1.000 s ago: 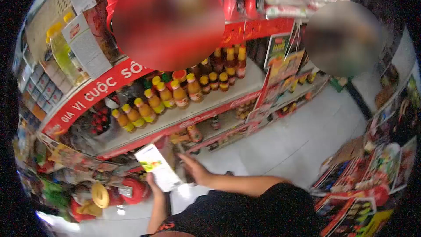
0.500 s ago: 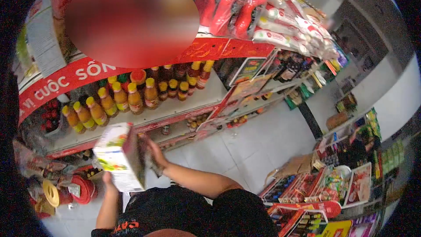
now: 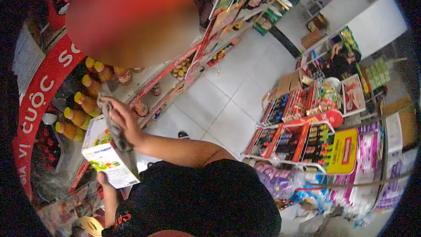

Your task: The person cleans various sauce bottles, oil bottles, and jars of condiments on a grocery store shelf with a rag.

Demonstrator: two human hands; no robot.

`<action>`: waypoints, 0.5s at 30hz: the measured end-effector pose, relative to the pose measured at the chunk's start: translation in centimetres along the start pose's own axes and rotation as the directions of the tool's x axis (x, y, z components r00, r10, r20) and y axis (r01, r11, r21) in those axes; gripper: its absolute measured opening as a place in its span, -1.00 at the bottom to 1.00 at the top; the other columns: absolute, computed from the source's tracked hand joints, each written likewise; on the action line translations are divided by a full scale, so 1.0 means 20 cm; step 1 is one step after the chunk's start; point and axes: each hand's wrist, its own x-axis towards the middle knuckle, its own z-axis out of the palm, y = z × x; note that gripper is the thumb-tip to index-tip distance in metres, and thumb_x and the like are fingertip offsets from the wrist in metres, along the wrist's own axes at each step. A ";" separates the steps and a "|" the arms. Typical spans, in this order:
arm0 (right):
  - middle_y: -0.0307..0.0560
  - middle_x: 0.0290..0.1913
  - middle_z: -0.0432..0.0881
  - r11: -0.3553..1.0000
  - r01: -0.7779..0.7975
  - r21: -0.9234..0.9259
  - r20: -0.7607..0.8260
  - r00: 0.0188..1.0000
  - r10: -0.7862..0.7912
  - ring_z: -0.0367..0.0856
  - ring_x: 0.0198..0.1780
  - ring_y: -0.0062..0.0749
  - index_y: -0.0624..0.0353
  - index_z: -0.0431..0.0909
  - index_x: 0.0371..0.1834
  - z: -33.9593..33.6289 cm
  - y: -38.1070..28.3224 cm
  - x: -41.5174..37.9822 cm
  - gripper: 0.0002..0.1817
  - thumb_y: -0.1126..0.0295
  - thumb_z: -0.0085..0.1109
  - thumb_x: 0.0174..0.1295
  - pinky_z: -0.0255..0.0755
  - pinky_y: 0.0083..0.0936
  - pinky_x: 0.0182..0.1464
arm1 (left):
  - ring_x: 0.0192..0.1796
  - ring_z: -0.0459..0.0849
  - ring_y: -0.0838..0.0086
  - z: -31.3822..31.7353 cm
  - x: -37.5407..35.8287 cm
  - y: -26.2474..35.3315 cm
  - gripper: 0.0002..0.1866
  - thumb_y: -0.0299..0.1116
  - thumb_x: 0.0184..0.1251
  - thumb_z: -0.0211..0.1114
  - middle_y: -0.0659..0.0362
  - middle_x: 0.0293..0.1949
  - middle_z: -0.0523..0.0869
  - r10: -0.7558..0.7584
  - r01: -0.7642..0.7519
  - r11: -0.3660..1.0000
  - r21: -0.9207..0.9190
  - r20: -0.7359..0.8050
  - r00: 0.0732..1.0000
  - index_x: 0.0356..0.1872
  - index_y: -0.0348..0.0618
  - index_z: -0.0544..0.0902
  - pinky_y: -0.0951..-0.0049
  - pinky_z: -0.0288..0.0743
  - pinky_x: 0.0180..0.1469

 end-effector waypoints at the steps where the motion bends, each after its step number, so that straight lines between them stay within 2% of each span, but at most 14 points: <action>1: 0.09 0.20 0.29 0.997 0.079 -0.001 -0.045 0.996 -0.079 0.27 0.22 -0.25 0.24 0.10 0.28 0.10 -0.07 -0.04 -0.49 0.49 -0.12 0.23 0.08 -0.42 0.24 | 0.09 0.45 0.09 -0.01 0.01 0.08 -0.22 0.00 0.11 0.14 -0.05 0.14 0.38 0.020 -0.018 0.999 -0.032 0.063 0.998 0.25 -0.30 0.12 0.09 0.34 0.13; 3: 0.19 0.31 0.10 0.938 0.249 -0.241 0.106 0.967 -0.230 -0.02 0.38 -0.09 0.37 0.03 0.28 0.21 0.02 -0.21 -0.41 0.53 -0.10 0.14 -0.15 -0.36 0.35 | 0.13 0.40 0.08 0.05 0.07 0.26 -0.23 0.04 0.13 0.05 -0.06 0.17 0.33 0.029 -0.008 0.993 -0.114 0.186 0.982 0.27 -0.27 0.10 0.09 0.31 0.16; 5: 0.23 0.31 0.07 0.926 0.250 -0.281 0.174 0.963 -0.207 -0.03 0.37 0.01 0.41 0.00 0.29 0.28 -0.05 -0.29 -0.33 0.54 -0.05 0.04 -0.19 -0.31 0.36 | 0.15 0.37 0.08 0.16 0.14 0.42 -0.22 0.08 0.13 0.00 -0.06 0.19 0.30 0.017 0.033 0.983 -0.181 0.268 0.963 0.28 -0.24 0.09 0.10 0.29 0.17; 6: 0.19 0.25 0.17 0.929 0.248 -0.273 0.082 0.969 -0.235 0.08 0.31 0.01 0.37 0.03 0.29 0.32 0.00 -0.29 -0.28 0.54 0.00 -0.03 -0.09 -0.28 0.31 | 0.16 0.36 0.08 0.17 0.16 0.43 -0.22 0.09 0.12 0.00 -0.06 0.20 0.29 0.014 0.039 0.981 -0.188 0.273 0.962 0.28 -0.24 0.09 0.11 0.28 0.18; 9: 0.13 0.15 0.27 0.962 0.225 -0.155 0.154 0.967 -0.202 0.20 0.21 -0.02 0.32 0.07 0.28 0.27 0.04 -0.25 -0.32 0.42 0.04 0.03 0.00 -0.26 0.25 | 0.17 0.35 0.09 0.09 0.09 0.38 -0.20 0.10 0.10 0.02 -0.05 0.20 0.29 -0.013 0.048 0.987 -0.153 0.219 0.976 0.28 -0.23 0.09 0.12 0.26 0.19; 10: 0.10 0.17 0.25 0.950 0.212 -0.230 0.223 0.962 -0.160 0.18 0.23 -0.13 0.35 0.11 0.25 0.23 -0.10 -0.20 -0.26 0.03 0.01 0.14 0.00 -0.34 0.24 | 0.17 0.34 0.09 0.05 0.06 0.35 -0.20 0.11 0.10 0.02 -0.05 0.20 0.29 -0.029 0.056 0.990 -0.132 0.199 0.980 0.28 -0.23 0.10 0.12 0.25 0.20; 11: 0.07 0.07 0.33 0.946 0.224 -0.235 0.208 0.962 -0.176 0.28 0.08 -0.16 0.31 0.19 0.22 0.23 -0.20 -0.15 -0.24 -0.08 -0.01 0.12 0.14 -0.37 0.09 | 0.17 0.34 0.10 0.03 0.02 0.32 -0.19 0.11 0.09 0.03 -0.04 0.20 0.29 -0.047 0.067 0.992 -0.111 0.175 0.983 0.28 -0.23 0.10 0.13 0.25 0.20; 13: 0.04 -0.02 0.36 0.919 0.293 -0.263 0.286 0.934 -0.216 0.29 0.00 -0.17 0.28 0.25 0.19 0.23 -0.25 -0.13 -0.27 -0.09 0.00 0.10 0.19 -0.38 0.00 | 0.18 0.33 0.11 0.01 -0.02 0.32 -0.18 0.12 0.08 0.03 -0.04 0.20 0.28 -0.058 0.074 0.992 -0.101 0.151 0.987 0.28 -0.22 0.10 0.13 0.23 0.21; 15: 0.04 -0.05 0.36 0.893 0.319 -0.317 0.349 0.915 -0.203 0.30 0.00 -0.14 0.25 0.29 0.17 0.24 -0.20 -0.19 -0.31 -0.08 0.00 0.11 0.20 -0.34 0.01 | 0.19 0.32 0.11 -0.01 -0.04 0.35 -0.17 0.13 0.06 0.04 -0.03 0.21 0.28 -0.042 0.058 0.992 -0.109 0.144 0.989 0.28 -0.22 0.10 0.14 0.22 0.22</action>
